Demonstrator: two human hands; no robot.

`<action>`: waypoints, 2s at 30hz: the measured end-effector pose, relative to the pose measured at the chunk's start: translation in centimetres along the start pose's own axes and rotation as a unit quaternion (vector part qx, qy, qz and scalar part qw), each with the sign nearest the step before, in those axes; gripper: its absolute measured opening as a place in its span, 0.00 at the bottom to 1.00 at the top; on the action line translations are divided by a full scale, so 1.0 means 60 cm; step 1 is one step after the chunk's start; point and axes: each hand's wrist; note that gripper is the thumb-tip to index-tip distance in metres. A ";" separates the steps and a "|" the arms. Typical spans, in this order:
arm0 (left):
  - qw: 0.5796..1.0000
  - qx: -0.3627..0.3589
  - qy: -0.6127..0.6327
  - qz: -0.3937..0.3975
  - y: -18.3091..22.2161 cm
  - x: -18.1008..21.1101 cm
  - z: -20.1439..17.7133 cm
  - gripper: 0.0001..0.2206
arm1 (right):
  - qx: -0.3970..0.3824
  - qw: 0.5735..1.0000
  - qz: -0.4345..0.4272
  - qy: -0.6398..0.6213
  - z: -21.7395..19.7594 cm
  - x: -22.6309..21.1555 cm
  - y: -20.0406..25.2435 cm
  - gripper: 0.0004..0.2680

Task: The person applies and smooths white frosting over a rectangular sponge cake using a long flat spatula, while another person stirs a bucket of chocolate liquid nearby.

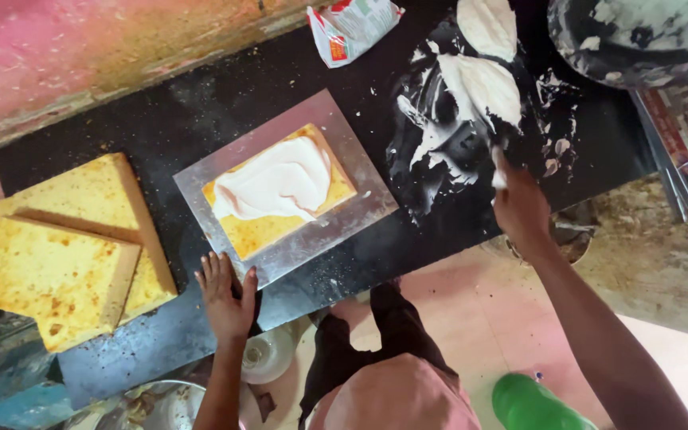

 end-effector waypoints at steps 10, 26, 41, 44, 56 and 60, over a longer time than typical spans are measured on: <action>1.000 0.015 0.003 -0.003 0.001 -0.005 -0.003 0.30 | -0.307 0.770 0.349 -0.437 0.141 0.094 -0.051 0.14; 0.999 0.014 0.030 0.005 0.005 -0.032 -0.012 0.31 | -0.133 0.977 0.091 -0.141 0.014 -0.390 0.202 0.12; 1.000 0.000 0.030 0.008 0.011 -0.037 -0.024 0.31 | -0.123 0.989 -0.069 0.054 -0.019 -0.469 0.254 0.16; 1.000 -0.002 0.027 0.009 0.007 -0.036 -0.023 0.31 | -0.123 0.951 -0.046 -0.280 0.051 -0.456 0.313 0.06; 1.000 -0.002 0.027 0.001 0.006 -0.032 -0.016 0.31 | -0.052 0.963 -0.238 0.117 -0.009 -0.426 0.201 0.22; 1.000 -0.003 0.018 0.002 0.006 -0.028 -0.015 0.31 | -0.010 0.962 -0.234 0.137 -0.027 -0.364 0.142 0.16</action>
Point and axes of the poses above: each hand's wrist, its own y-axis away from the middle knuckle, its own z-axis out of the palm, x = y × z, and after that the axes turned 12 degrees about x, right-handed
